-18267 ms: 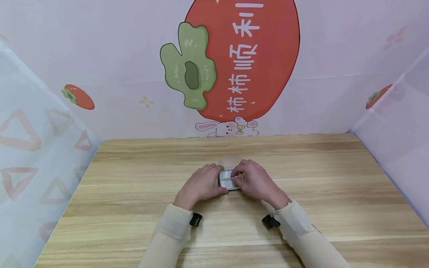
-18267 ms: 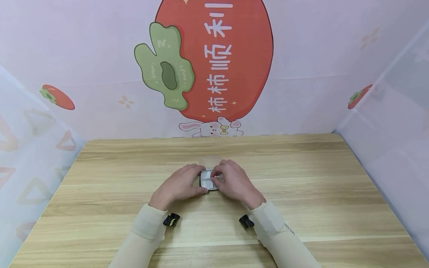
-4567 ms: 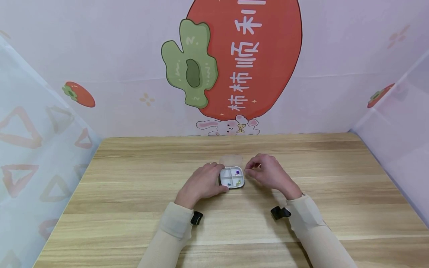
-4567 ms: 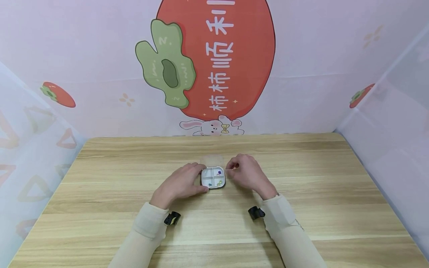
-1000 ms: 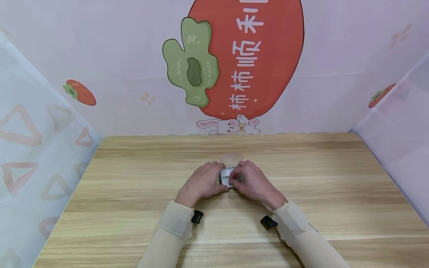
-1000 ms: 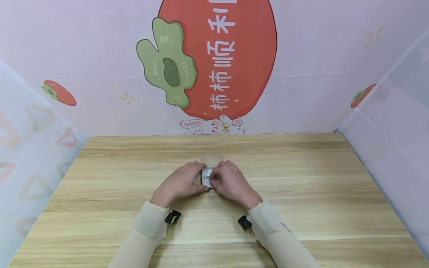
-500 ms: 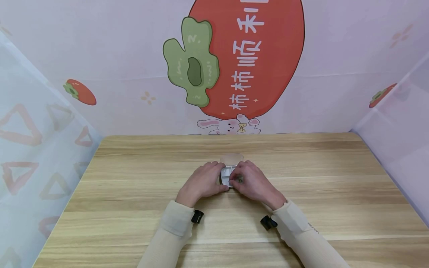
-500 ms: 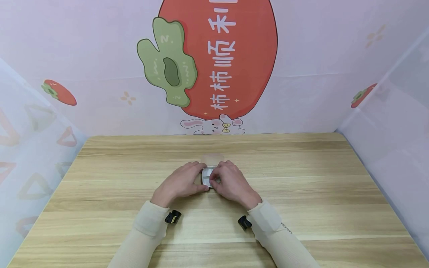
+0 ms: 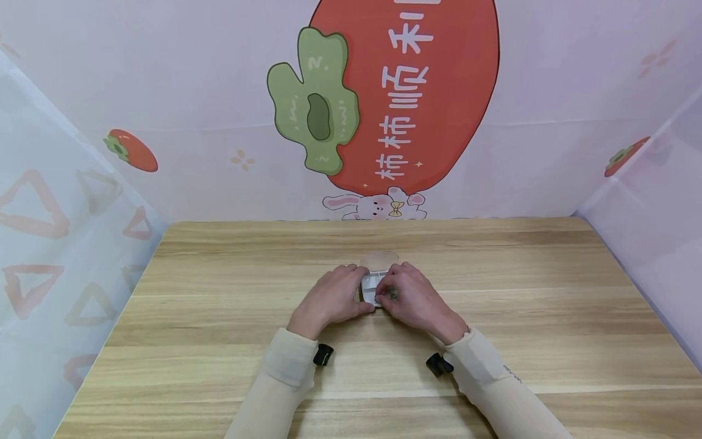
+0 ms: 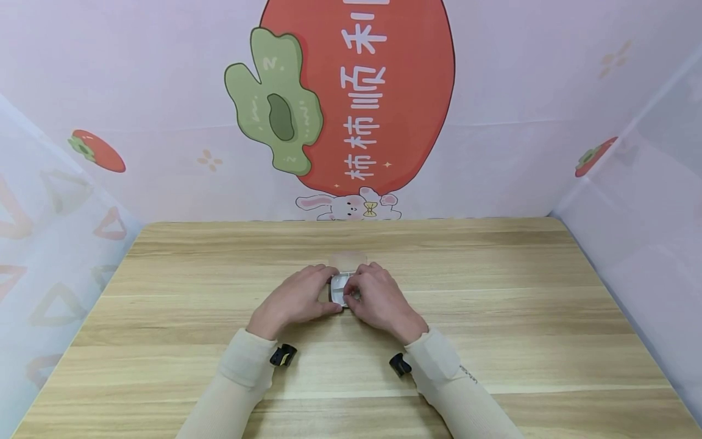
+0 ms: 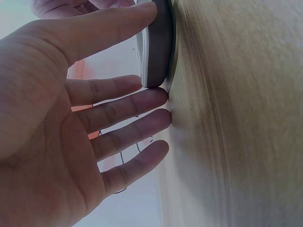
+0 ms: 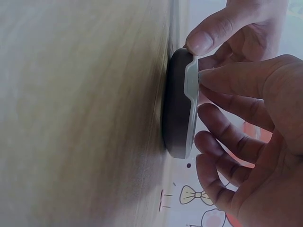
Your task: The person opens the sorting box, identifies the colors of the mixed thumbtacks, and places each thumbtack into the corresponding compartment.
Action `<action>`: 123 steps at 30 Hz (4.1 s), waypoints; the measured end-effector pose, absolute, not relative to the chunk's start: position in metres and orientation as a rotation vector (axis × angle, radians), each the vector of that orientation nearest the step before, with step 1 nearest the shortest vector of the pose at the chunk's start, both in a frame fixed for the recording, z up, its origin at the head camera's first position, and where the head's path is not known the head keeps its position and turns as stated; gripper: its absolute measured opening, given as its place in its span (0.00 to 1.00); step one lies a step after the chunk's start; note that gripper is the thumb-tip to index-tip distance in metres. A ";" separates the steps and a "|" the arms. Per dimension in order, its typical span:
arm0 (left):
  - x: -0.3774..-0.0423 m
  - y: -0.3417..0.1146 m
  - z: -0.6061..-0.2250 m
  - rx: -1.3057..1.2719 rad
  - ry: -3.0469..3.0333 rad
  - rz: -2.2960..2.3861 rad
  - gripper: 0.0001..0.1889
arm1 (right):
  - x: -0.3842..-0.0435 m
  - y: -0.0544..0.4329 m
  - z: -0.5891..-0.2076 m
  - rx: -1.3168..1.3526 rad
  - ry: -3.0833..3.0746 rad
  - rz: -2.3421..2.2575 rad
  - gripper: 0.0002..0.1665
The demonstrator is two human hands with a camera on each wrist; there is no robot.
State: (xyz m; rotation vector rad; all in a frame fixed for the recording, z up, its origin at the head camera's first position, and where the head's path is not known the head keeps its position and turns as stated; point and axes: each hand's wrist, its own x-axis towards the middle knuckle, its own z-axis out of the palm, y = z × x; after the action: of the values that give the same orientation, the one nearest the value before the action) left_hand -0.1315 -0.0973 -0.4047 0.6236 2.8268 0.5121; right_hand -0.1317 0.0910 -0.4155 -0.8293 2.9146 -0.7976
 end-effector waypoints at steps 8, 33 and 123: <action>-0.132 -0.096 -0.405 0.632 2.829 0.500 0.32 | -0.131 0.092 -0.415 -0.855 2.925 -0.776 0.04; -0.132 -0.097 -0.406 0.641 2.836 0.502 0.31 | -0.129 0.091 -0.417 -0.895 2.963 -0.705 0.04; -0.132 -0.094 -0.406 0.565 2.804 0.530 0.35 | -0.158 0.138 -0.420 -0.584 3.055 -0.709 0.07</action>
State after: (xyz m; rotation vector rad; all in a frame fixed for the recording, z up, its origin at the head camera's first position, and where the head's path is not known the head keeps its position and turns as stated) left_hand -0.1319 -0.0938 -0.4059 0.5647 2.8038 0.5300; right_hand -0.1583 0.1384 -0.4201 -0.5841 3.0547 -0.7086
